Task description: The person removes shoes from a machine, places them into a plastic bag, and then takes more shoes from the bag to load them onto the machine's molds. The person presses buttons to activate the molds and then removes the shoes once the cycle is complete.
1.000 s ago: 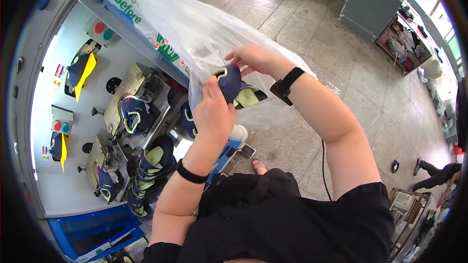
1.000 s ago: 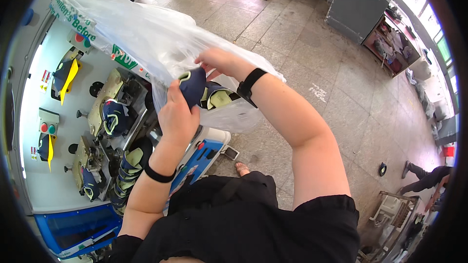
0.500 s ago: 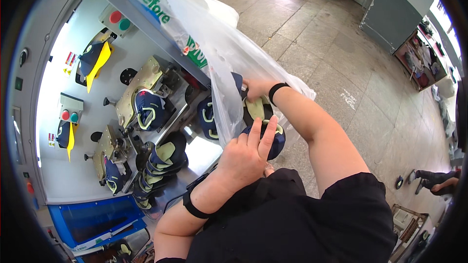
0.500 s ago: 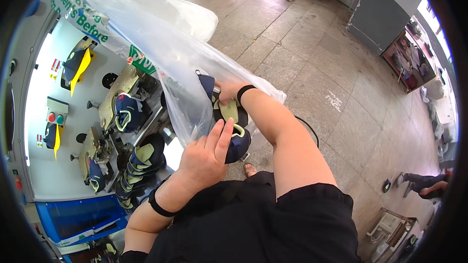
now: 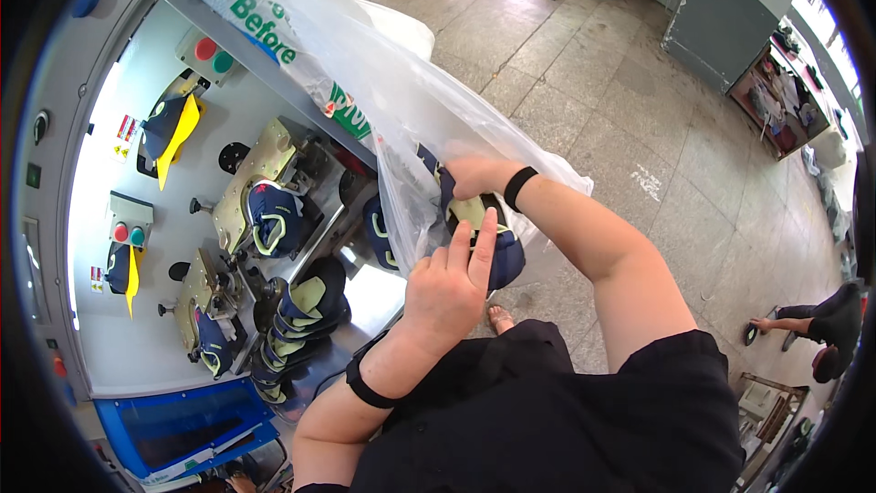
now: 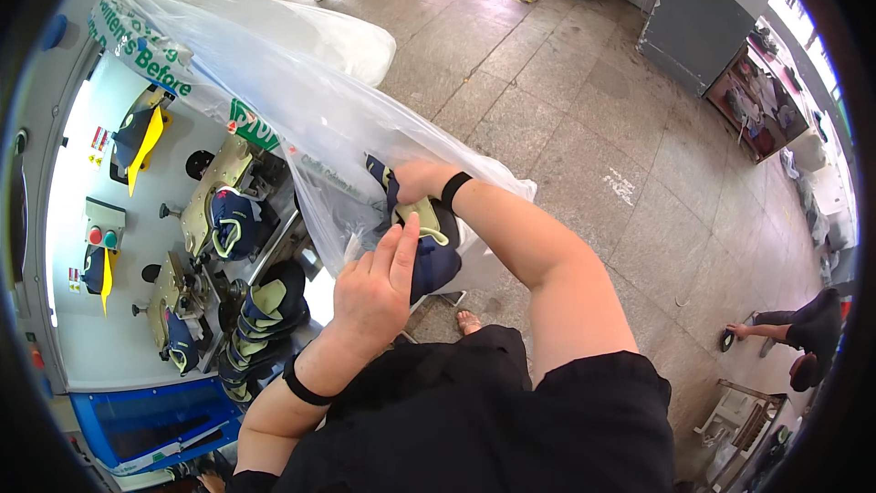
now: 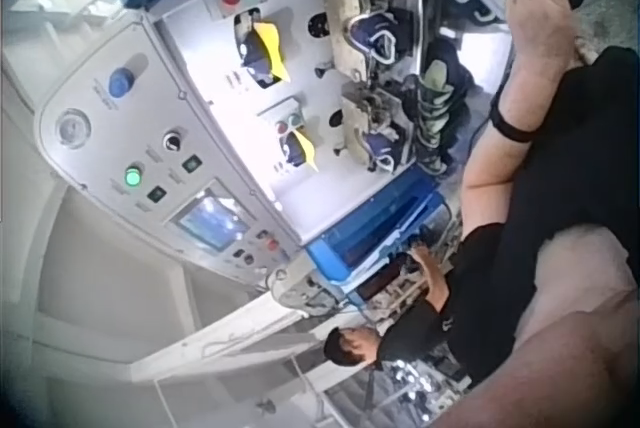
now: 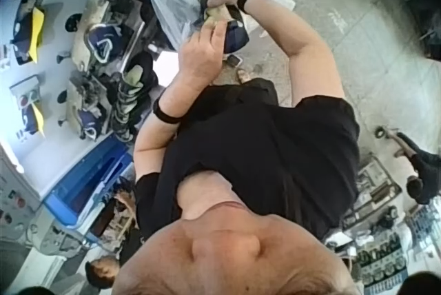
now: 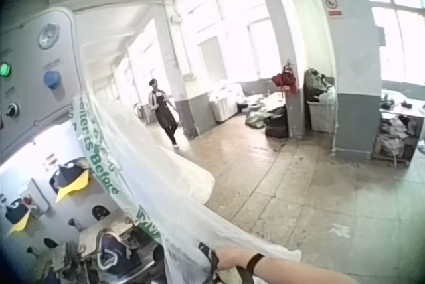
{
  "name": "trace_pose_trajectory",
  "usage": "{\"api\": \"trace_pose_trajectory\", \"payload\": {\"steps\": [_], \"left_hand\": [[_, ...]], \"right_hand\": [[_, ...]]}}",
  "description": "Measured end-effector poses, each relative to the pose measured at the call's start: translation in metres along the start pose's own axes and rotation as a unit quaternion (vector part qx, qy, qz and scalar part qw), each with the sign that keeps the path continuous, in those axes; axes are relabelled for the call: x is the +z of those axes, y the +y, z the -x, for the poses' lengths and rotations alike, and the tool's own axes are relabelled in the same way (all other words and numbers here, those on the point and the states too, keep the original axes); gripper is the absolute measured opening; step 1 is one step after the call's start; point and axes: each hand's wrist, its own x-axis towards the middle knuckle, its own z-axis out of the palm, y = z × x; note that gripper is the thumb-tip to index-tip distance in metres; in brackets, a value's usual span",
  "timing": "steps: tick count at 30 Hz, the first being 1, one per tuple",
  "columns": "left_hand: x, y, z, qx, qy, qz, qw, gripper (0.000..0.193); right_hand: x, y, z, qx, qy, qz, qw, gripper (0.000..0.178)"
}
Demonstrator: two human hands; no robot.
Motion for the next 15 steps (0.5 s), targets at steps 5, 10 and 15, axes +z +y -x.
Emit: {"api": "trace_pose_trajectory", "payload": {"steps": [5, 10, 15], "left_hand": [[-0.008, 0.006, -0.005, -0.026, -0.016, -0.006, 1.0, 0.057], [-0.013, 0.014, -0.005, -0.025, -0.029, -0.021, 0.999, 0.057], [-0.01, 0.017, -0.006, -0.065, -0.025, 0.011, 0.998, 0.052]], "right_hand": [[-0.019, -0.009, 0.032, -0.048, 0.272, -0.019, 0.961, 0.072], [-0.027, -0.026, 0.038, -0.102, 0.155, 0.128, 0.974, 0.089], [-0.01, 0.001, 0.003, -0.067, 0.174, 0.135, 0.973, 0.077]]}}
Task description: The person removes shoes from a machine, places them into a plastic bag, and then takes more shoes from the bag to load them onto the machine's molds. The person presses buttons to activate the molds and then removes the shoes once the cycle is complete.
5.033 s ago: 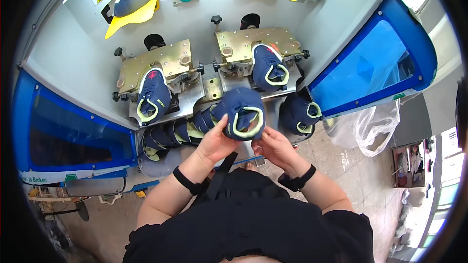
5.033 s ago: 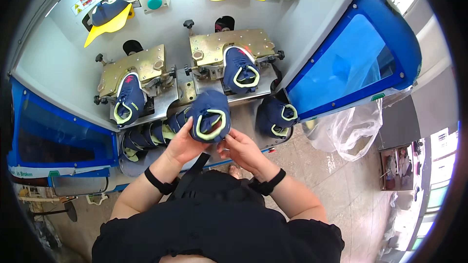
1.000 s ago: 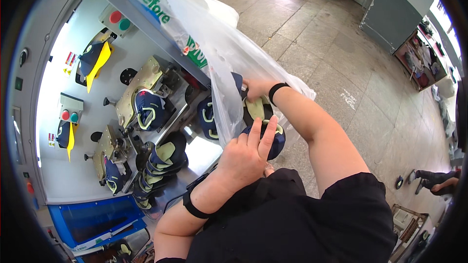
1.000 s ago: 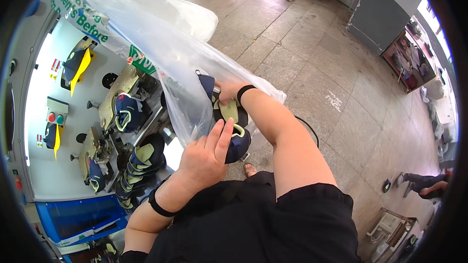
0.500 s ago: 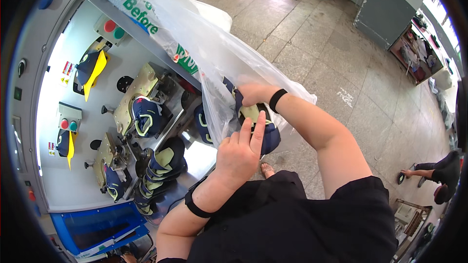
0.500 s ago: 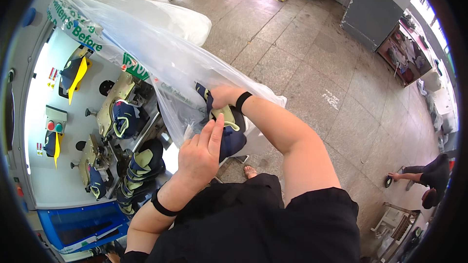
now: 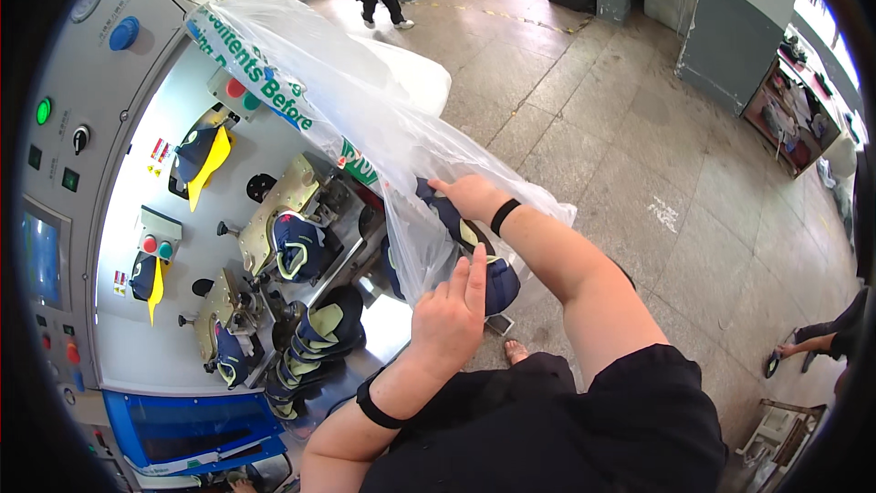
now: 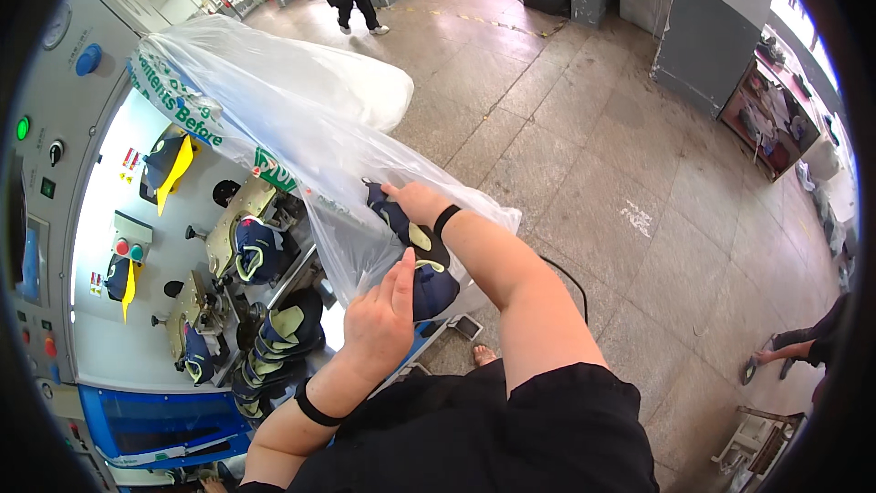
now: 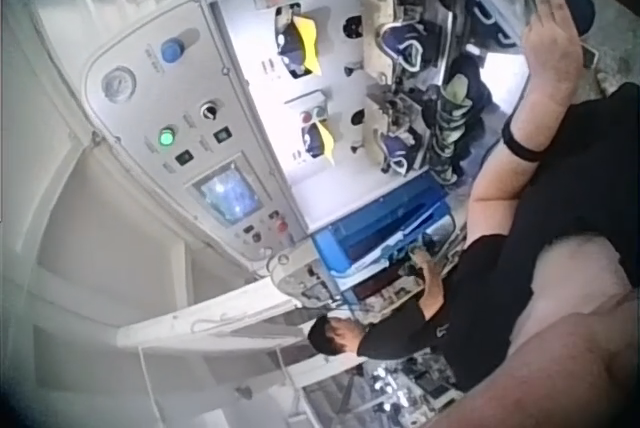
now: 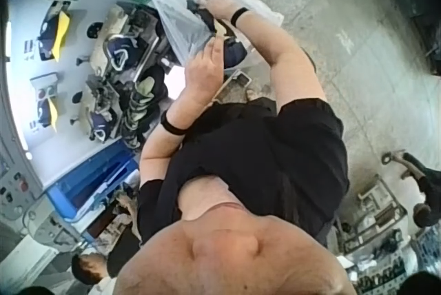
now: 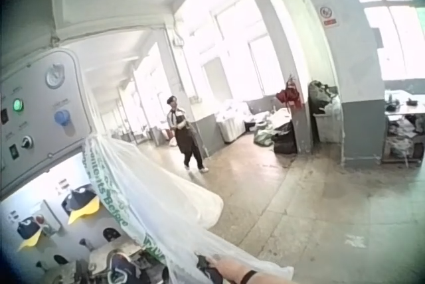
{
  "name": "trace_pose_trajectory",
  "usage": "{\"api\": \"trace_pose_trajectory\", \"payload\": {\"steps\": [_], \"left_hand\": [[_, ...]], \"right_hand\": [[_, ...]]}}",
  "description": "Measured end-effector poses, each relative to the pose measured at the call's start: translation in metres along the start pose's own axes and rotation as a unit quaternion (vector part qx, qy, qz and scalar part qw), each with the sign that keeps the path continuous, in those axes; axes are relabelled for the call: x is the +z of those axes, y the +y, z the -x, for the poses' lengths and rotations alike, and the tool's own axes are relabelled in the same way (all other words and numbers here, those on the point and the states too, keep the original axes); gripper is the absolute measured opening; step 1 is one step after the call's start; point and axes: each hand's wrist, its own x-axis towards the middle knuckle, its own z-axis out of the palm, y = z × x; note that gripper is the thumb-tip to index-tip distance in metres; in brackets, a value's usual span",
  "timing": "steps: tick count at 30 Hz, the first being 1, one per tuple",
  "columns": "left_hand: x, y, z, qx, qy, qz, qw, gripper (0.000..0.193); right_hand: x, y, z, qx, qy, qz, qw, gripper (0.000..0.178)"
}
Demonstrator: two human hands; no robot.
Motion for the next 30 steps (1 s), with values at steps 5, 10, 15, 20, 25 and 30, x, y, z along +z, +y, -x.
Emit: {"api": "trace_pose_trajectory", "payload": {"steps": [5, 10, 15, 20, 25, 30], "left_hand": [[0.012, -0.01, 0.001, 0.01, 0.009, -0.027, 1.0, 0.051], [0.007, 0.004, -0.008, 0.039, -0.02, -0.027, 0.999, 0.046], [0.002, -0.004, -0.003, -0.007, -0.026, -0.034, 0.999, 0.046], [0.002, -0.009, -0.002, -0.006, -0.034, -0.05, 0.998, 0.046], [0.004, -0.016, 0.0, -0.034, -0.027, -0.048, 0.998, 0.044], [0.017, -0.011, -0.014, -0.062, -0.044, -0.043, 0.996, 0.039]], "right_hand": [[0.018, -0.018, -0.002, -0.103, 0.167, 0.031, 0.98, 0.025], [0.033, -0.028, -0.004, -0.154, 0.199, 0.17, 0.953, 0.031], [0.022, -0.041, -0.03, 0.004, -0.015, 0.172, 0.985, 0.061], [0.055, -0.022, -0.056, -0.024, 0.072, 0.176, 0.981, 0.061], [0.007, -0.037, -0.02, -0.054, 0.094, 0.299, 0.948, 0.051], [-0.085, -0.03, 0.045, -0.066, 0.309, 0.262, 0.912, 0.034]]}}
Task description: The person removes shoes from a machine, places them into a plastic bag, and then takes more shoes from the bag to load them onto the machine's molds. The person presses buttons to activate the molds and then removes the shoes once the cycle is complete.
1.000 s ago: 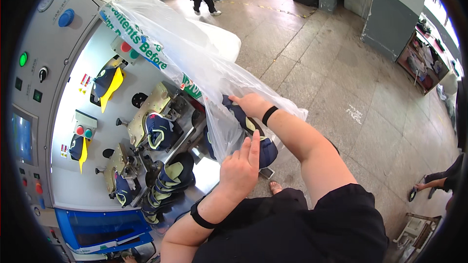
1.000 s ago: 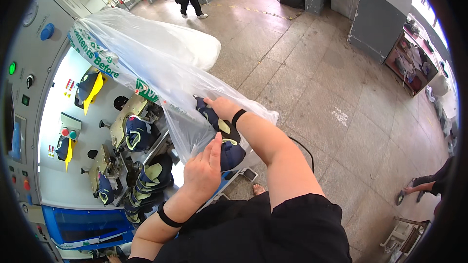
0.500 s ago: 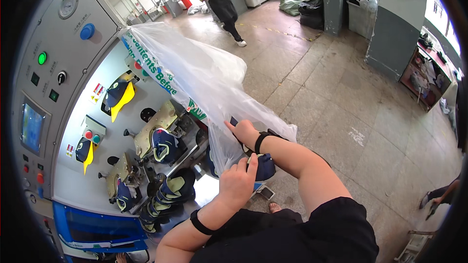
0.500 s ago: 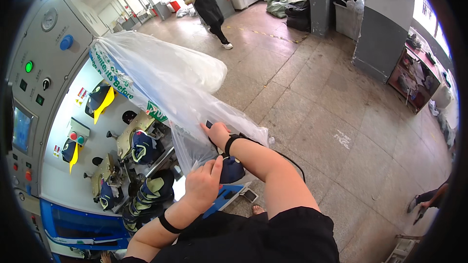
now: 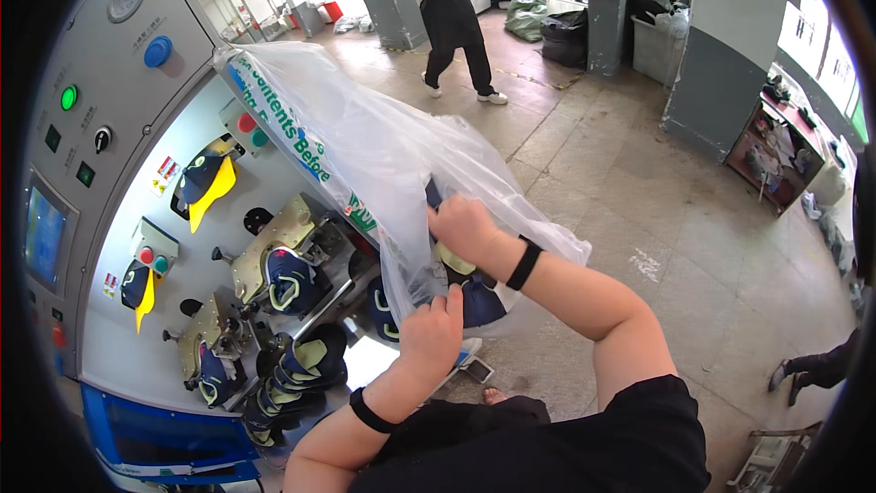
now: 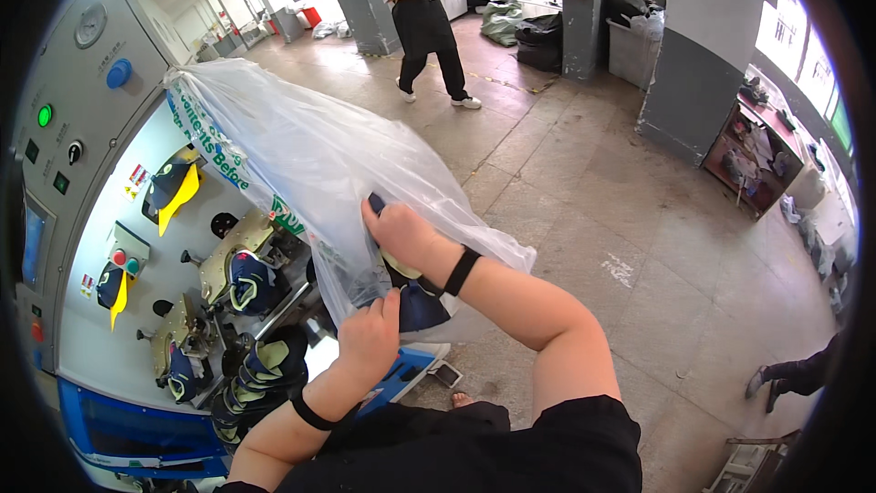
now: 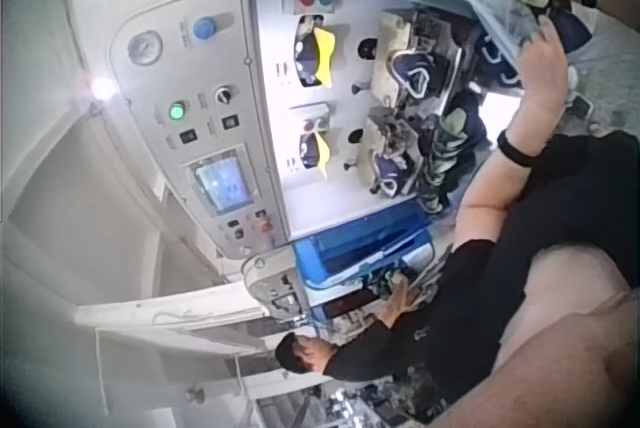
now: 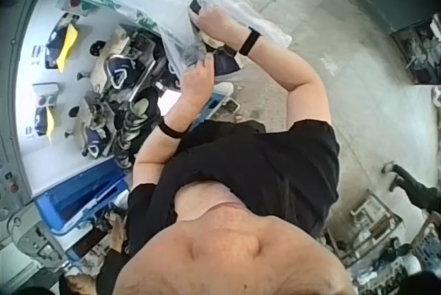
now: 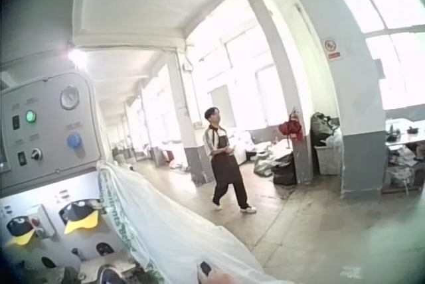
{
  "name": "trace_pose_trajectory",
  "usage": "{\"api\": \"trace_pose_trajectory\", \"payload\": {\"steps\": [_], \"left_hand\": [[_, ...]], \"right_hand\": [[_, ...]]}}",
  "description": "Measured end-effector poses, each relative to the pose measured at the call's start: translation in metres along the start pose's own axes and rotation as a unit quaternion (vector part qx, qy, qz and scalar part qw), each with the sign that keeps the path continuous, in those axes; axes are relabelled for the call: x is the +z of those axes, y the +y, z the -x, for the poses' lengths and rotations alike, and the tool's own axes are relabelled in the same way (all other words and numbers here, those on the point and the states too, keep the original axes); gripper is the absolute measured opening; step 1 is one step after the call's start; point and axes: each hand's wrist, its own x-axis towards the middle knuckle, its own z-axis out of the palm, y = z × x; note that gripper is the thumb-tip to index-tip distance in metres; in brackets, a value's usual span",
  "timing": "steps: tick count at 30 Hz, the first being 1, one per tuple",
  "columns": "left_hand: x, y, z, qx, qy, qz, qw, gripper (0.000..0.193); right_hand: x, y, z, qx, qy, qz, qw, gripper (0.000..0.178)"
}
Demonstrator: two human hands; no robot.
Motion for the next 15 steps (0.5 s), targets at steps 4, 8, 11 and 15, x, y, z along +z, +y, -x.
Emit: {"api": "trace_pose_trajectory", "payload": {"steps": [4, 8, 11, 15], "left_hand": [[-0.003, 0.012, -0.011, 0.004, -0.037, 0.045, 0.998, 0.036], [0.003, 0.023, -0.013, 0.079, 0.051, 0.054, 0.994, 0.04], [-0.018, 0.028, -0.018, 0.048, 0.024, 0.167, 0.985, 0.053], [-0.025, 0.028, -0.009, 0.08, 0.104, 0.205, 0.97, 0.062]], "right_hand": [[-0.002, 0.029, 0.041, 0.068, -0.004, 0.12, 0.99, 0.023], [-0.05, 0.014, 0.054, -0.006, -0.178, 0.063, 0.982, 0.036], [-0.1, 0.019, 0.06, -0.003, 0.035, 0.113, 0.993, 0.04], [-0.137, 0.014, 0.065, -0.004, 0.069, 0.118, 0.991, 0.046]]}}
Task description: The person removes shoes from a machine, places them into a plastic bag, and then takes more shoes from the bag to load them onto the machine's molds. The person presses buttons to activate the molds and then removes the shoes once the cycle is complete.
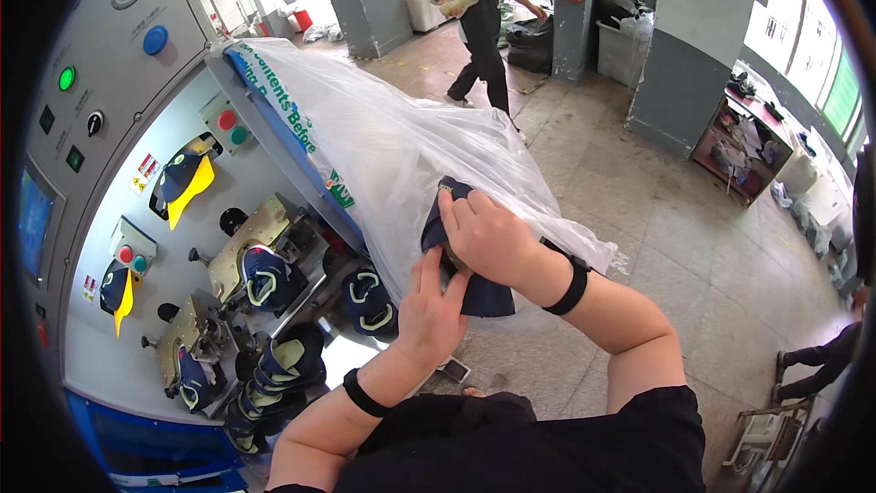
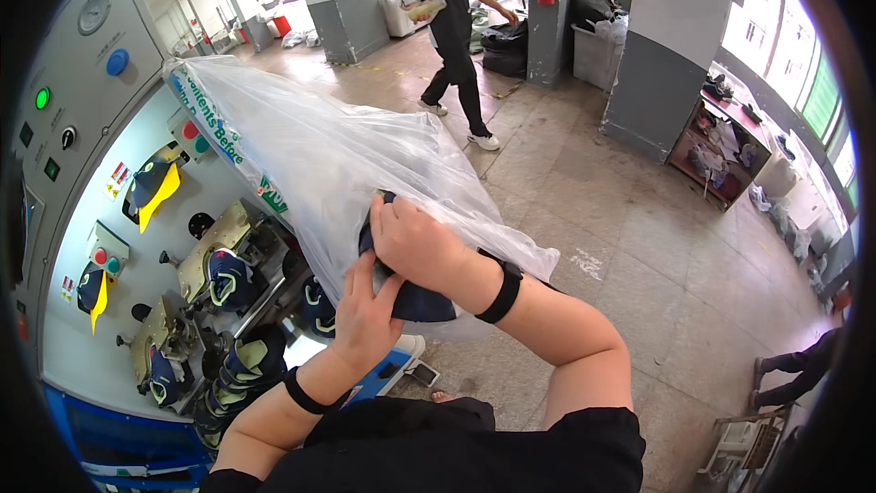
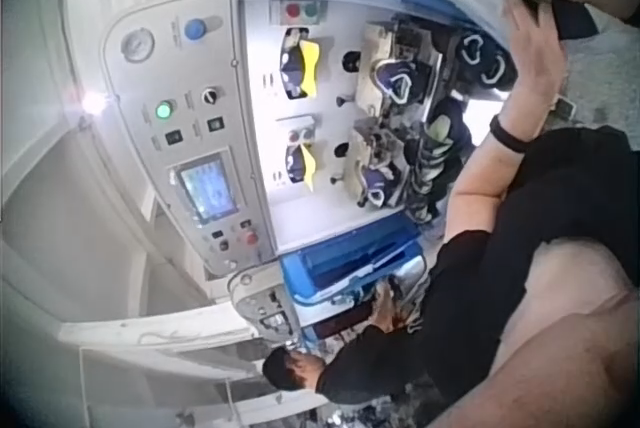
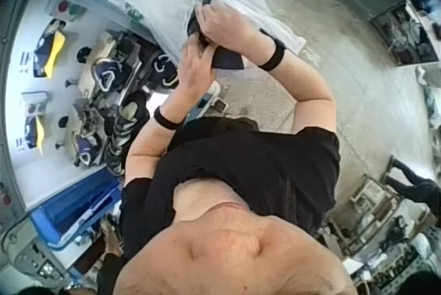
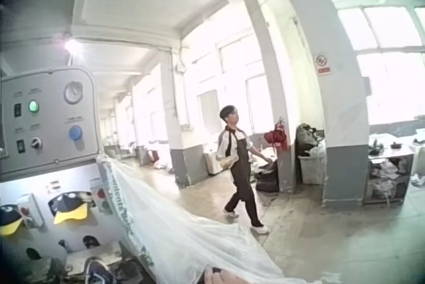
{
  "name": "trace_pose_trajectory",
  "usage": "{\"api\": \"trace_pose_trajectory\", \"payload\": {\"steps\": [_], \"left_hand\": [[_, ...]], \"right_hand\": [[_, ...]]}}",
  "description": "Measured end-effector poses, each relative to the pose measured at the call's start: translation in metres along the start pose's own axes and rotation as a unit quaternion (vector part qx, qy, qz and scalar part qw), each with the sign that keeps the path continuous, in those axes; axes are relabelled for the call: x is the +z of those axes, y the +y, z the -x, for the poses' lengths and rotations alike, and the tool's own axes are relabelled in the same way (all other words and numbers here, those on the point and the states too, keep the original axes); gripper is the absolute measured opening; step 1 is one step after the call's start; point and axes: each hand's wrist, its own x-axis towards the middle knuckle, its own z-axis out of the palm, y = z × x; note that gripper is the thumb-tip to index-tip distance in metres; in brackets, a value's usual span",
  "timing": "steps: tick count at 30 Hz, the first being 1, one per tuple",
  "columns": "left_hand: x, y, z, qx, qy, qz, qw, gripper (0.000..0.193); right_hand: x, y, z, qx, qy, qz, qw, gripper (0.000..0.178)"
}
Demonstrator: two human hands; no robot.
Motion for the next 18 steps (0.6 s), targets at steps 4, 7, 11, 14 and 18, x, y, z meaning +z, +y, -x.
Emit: {"api": "trace_pose_trajectory", "payload": {"steps": [4, 7, 11, 14, 18], "left_hand": [[-0.017, -0.002, -0.007, 0.045, 0.093, -0.048, 0.993, 0.055], [-0.017, -0.023, -0.011, -0.033, 0.051, -0.006, 0.998, 0.05], [-0.008, -0.023, -0.015, 0.082, 0.023, -0.043, 0.995, 0.056], [-0.002, -0.041, -0.008, 0.018, -0.115, -0.023, 0.993, 0.052], [-0.007, -0.029, -0.004, 0.052, 0.054, 0.0, 0.997, 0.039]], "right_hand": [[-0.015, 0.009, -0.001, 0.065, -0.021, -0.002, 0.998, 0.039], [-0.011, 0.008, 0.001, 0.085, -0.027, -0.045, 0.995, 0.023], [-0.021, -0.001, 0.0, 0.003, 0.147, -0.128, 0.981, 0.027], [-0.032, 0.007, -0.006, -0.008, 0.304, -0.107, 0.947, 0.029], [-0.05, 0.031, -0.018, 0.065, 0.363, -0.052, 0.928, 0.027]]}}
